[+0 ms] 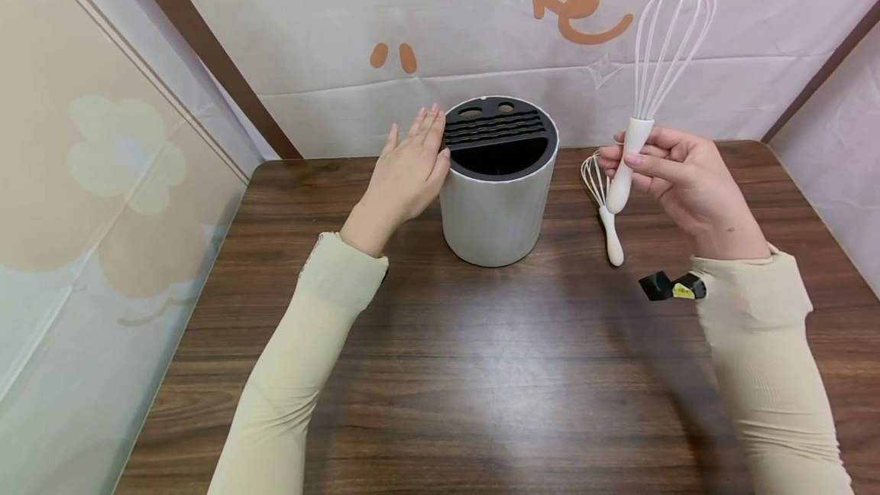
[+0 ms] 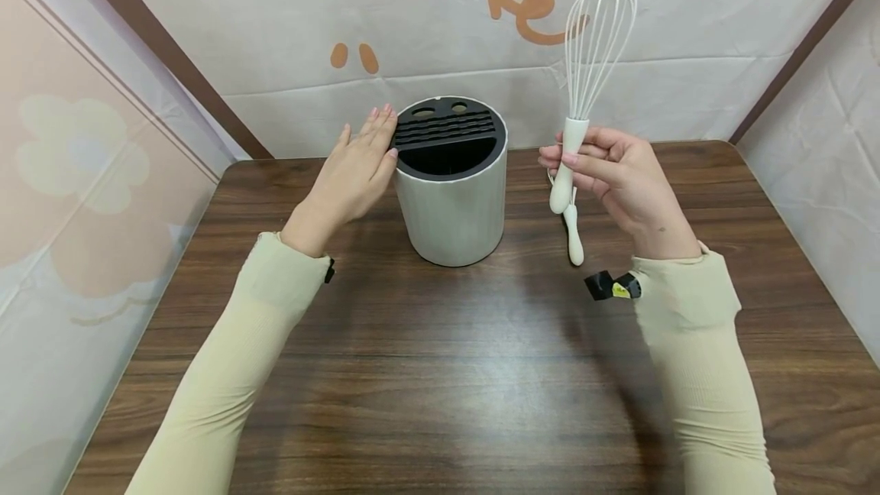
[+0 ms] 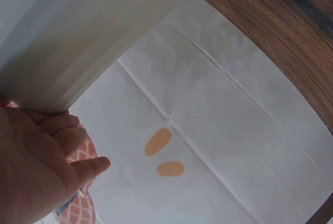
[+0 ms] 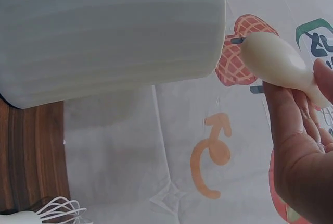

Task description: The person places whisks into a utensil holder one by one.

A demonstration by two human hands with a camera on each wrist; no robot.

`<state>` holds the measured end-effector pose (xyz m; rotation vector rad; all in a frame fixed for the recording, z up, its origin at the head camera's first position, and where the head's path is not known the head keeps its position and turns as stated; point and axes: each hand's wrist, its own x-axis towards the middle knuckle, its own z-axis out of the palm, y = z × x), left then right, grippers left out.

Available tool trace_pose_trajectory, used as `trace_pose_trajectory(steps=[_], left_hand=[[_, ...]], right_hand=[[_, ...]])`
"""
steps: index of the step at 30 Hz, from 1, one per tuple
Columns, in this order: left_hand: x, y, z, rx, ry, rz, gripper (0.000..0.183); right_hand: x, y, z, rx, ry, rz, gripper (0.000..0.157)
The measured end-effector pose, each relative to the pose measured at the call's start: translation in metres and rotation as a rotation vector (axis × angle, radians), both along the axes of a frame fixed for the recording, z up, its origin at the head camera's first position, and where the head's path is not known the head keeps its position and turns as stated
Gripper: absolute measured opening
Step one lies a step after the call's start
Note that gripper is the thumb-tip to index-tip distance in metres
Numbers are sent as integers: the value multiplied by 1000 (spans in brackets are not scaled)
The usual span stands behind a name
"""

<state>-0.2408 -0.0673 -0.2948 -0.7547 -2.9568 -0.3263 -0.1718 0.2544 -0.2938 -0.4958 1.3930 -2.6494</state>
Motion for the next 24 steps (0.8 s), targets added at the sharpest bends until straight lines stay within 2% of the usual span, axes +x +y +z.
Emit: trace_pose_trajectory(steps=[12,24], left_hand=[[-1,1,0,4,-7,2,57],[0,1,0,1,-3,3,57]], right_hand=[[-4,-8,7,60,14,12,25],[-7,-17,5,103,-12,18,22]])
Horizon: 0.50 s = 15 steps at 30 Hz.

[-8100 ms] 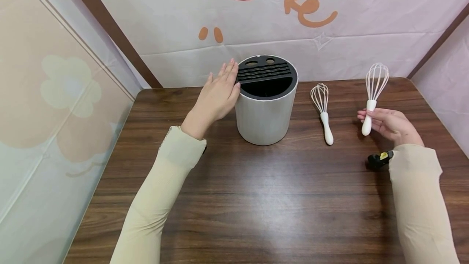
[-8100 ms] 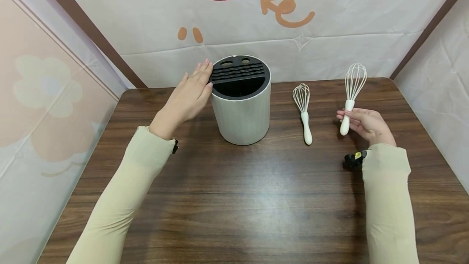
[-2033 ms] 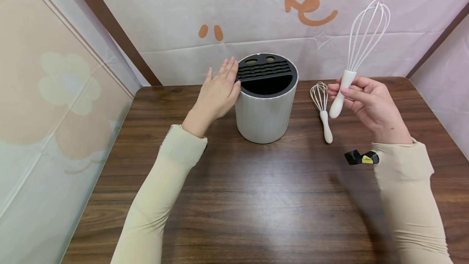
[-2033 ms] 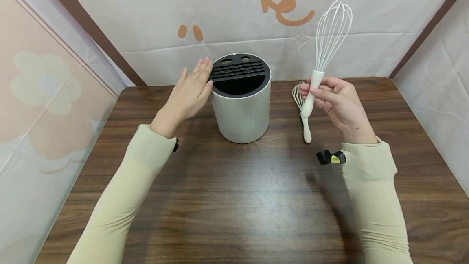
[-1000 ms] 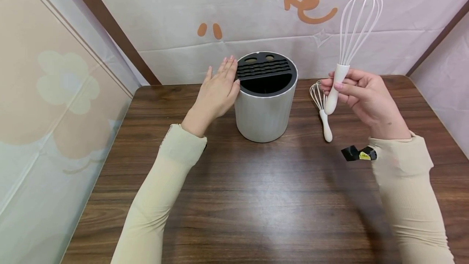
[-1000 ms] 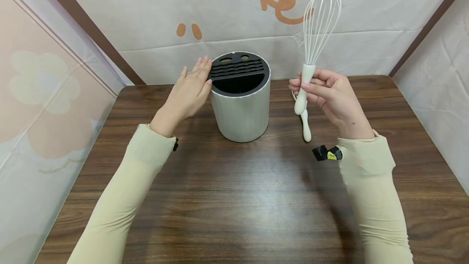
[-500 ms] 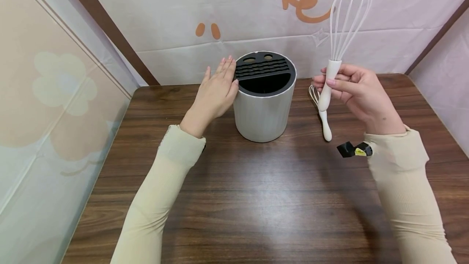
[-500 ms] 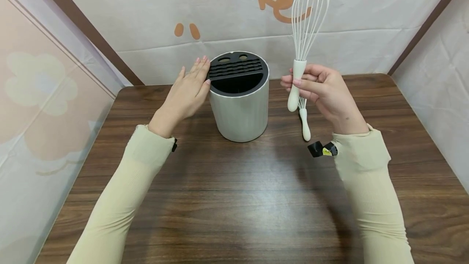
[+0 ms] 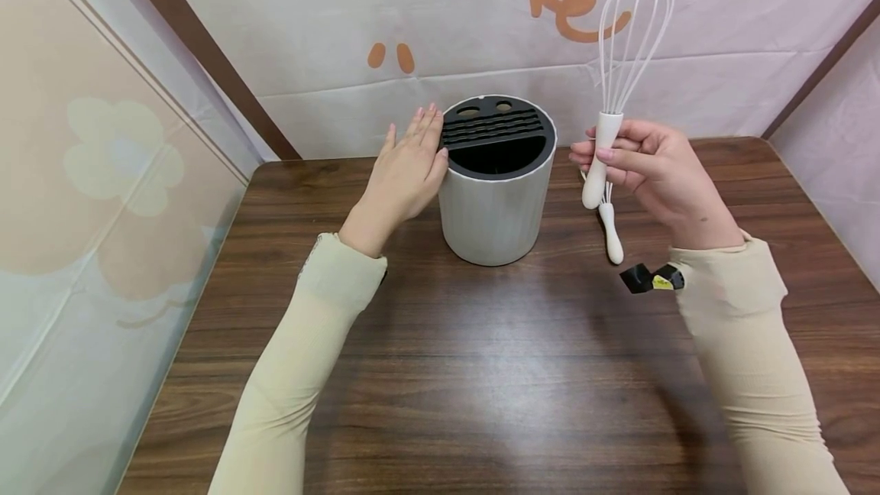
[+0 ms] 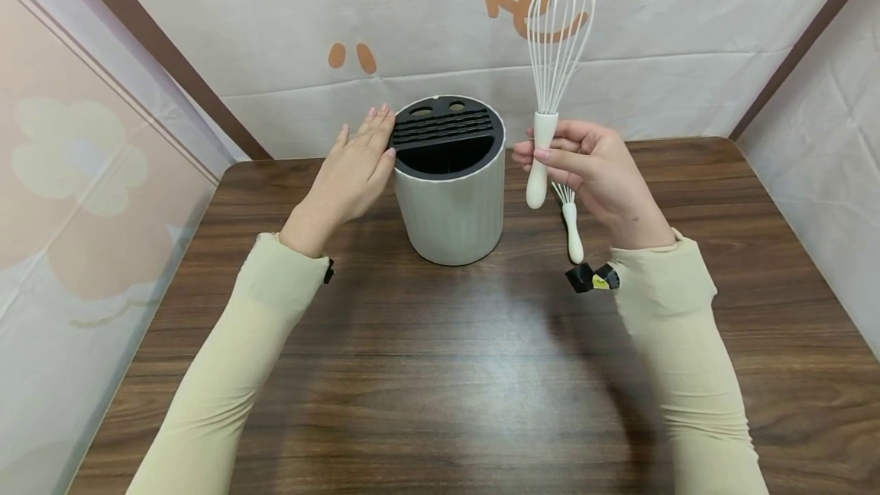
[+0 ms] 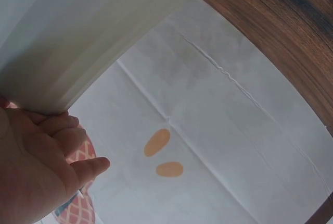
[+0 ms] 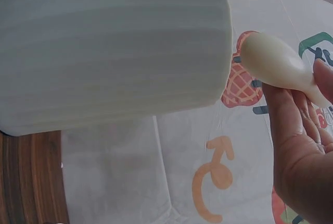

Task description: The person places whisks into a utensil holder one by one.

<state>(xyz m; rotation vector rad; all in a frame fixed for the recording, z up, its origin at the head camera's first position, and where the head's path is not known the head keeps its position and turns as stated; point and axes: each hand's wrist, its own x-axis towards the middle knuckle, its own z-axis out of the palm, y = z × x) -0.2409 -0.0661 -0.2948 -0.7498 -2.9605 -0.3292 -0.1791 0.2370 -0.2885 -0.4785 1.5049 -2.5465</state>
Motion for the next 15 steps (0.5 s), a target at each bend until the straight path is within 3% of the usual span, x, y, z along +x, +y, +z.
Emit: trace_pose_trajectory(steps=[15], left_hand=[[0,-1,-1,1,6,3,57]], right_hand=[[-2,-9,3,4,2,15,22]])
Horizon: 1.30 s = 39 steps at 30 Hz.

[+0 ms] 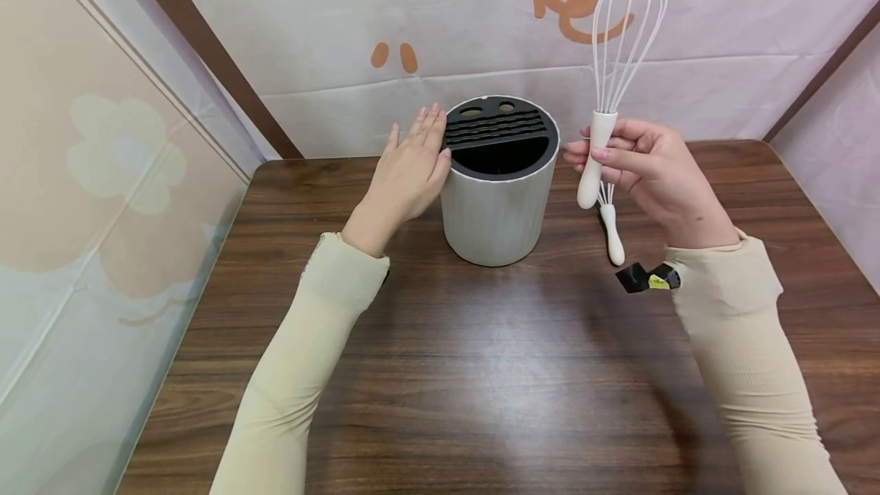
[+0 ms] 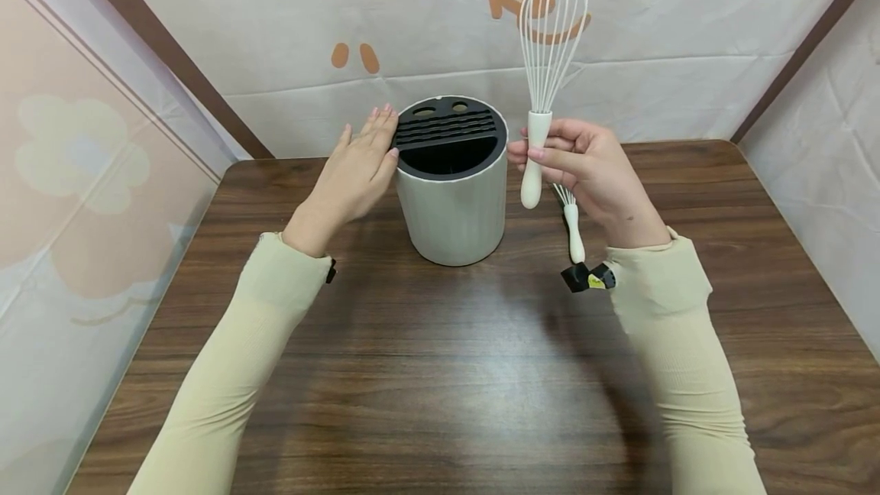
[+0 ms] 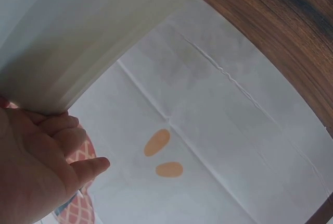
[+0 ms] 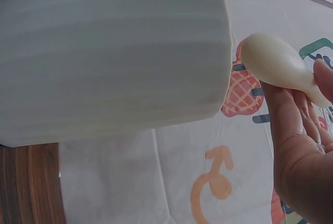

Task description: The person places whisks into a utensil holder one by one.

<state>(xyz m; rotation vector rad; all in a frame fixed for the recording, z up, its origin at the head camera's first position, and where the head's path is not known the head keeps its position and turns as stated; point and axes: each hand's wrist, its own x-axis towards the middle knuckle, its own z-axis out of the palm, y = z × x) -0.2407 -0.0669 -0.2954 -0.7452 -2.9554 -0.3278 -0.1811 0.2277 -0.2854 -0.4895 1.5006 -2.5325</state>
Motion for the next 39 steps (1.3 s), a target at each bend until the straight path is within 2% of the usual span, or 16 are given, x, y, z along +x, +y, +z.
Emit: trace_pose_trajectory(steps=[27,39], left_hand=[[0,0,-1,2,6,2,57],[1,0,-1,13,2,1,57]], right_hand=[[-4,-14,4,-19,-4,20,20],[-7,-18,3,-8,32,41,20]])
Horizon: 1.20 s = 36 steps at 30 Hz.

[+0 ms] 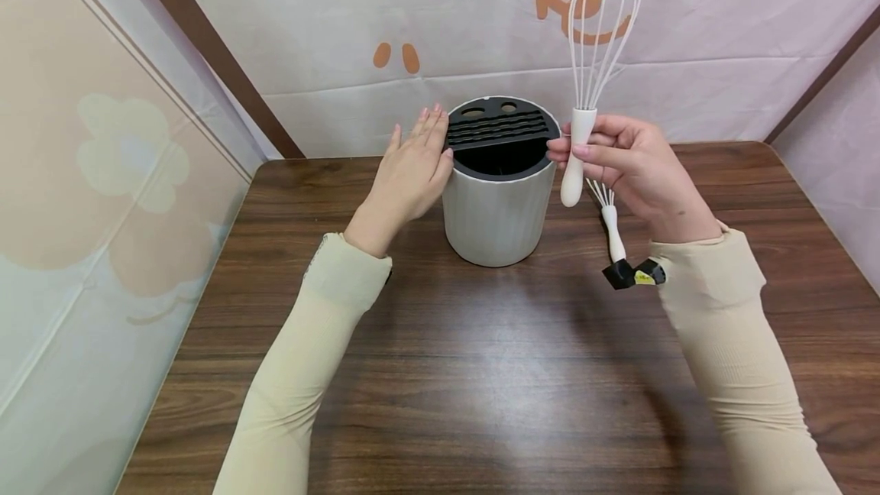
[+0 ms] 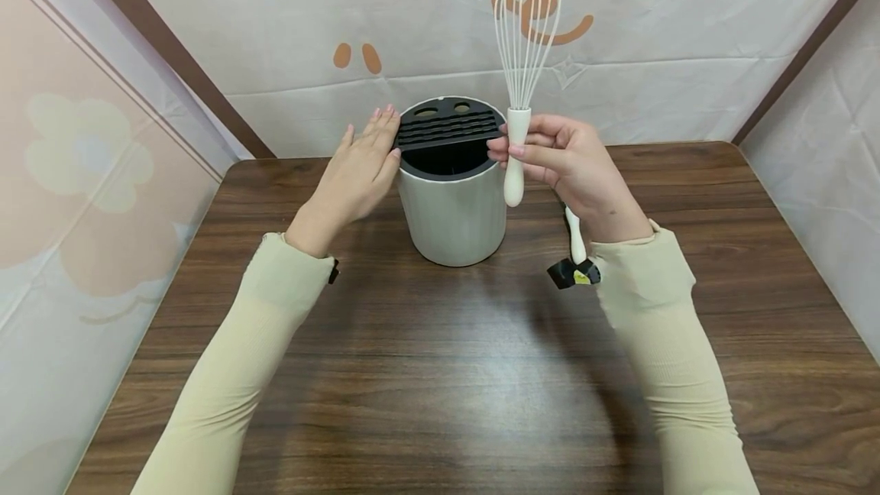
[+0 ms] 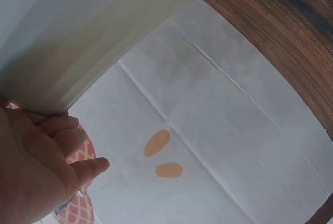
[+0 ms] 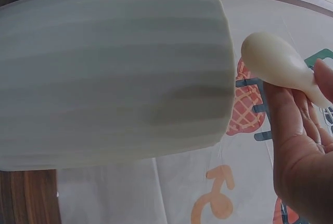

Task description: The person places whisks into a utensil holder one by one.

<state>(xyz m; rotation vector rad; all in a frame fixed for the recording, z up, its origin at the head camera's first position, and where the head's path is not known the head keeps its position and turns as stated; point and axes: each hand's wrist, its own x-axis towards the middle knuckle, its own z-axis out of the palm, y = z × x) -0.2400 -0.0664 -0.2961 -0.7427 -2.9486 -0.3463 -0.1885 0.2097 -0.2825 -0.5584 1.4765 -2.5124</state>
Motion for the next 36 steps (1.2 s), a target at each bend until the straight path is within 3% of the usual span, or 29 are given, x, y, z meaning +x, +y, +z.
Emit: trace_pose_trajectory(steps=[36], left_hand=[[0,-2,0,13,9,-4,56]], right_hand=[[-8,-29,11,4,-14,55,20]])
